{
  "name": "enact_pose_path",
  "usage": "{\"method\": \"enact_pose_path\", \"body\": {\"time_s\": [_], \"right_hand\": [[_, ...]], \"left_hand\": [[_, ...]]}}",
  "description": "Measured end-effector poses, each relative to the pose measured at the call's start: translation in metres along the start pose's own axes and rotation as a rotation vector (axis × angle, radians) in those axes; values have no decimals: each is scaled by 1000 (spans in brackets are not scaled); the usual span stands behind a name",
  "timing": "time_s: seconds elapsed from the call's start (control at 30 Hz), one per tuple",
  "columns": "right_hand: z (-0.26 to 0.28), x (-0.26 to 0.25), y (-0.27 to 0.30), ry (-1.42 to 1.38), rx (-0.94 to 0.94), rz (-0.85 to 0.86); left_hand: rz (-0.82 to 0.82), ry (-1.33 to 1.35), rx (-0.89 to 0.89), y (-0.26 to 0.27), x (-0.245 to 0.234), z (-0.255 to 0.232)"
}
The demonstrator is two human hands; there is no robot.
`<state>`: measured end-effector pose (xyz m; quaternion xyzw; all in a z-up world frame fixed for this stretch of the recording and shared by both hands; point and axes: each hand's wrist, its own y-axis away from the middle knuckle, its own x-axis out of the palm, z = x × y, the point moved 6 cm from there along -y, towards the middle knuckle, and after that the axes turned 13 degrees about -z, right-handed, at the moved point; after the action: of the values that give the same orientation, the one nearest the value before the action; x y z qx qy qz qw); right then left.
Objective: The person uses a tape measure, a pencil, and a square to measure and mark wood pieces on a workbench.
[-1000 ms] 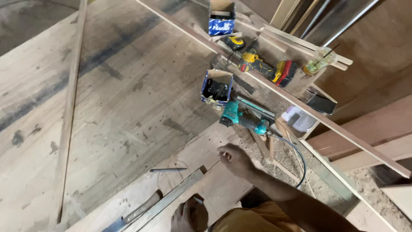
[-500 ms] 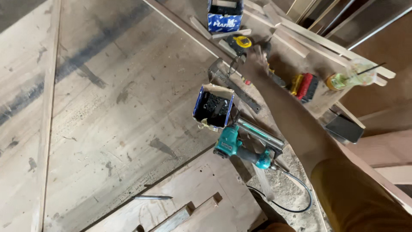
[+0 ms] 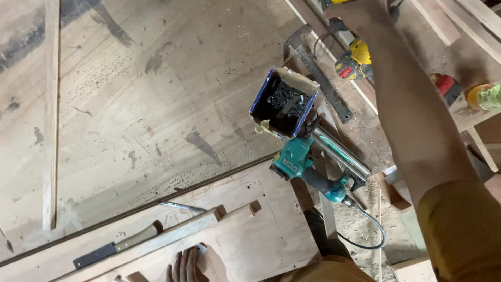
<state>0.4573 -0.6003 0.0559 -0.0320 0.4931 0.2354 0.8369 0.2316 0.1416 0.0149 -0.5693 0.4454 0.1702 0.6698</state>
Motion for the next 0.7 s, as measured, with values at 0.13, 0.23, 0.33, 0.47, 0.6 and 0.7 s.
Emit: {"method": "enact_pose_path", "body": {"time_s": [0.13, 0.23, 0.33, 0.47, 0.6, 0.7], "right_hand": [[2, -48, 63, -597, 151, 23], [-2, -102, 154, -836, 263, 128], [-5, -119, 211, -1240, -165, 407], [-47, -145, 362, -1573, -205, 514], [-133, -102, 518, -1264, -40, 220], [-163, -50, 645, -506, 226, 74]], "left_hand": [[-8, -10, 44, -30, 12, 16], [13, 60, 80, -59, 18, 18], [4, 90, 89, -77, 35, 24], [1, 221, -10, -104, 53, 29], [236, 1004, -197, -143, -22, -35], [991, 1190, -366, -86, -52, -70]]}}
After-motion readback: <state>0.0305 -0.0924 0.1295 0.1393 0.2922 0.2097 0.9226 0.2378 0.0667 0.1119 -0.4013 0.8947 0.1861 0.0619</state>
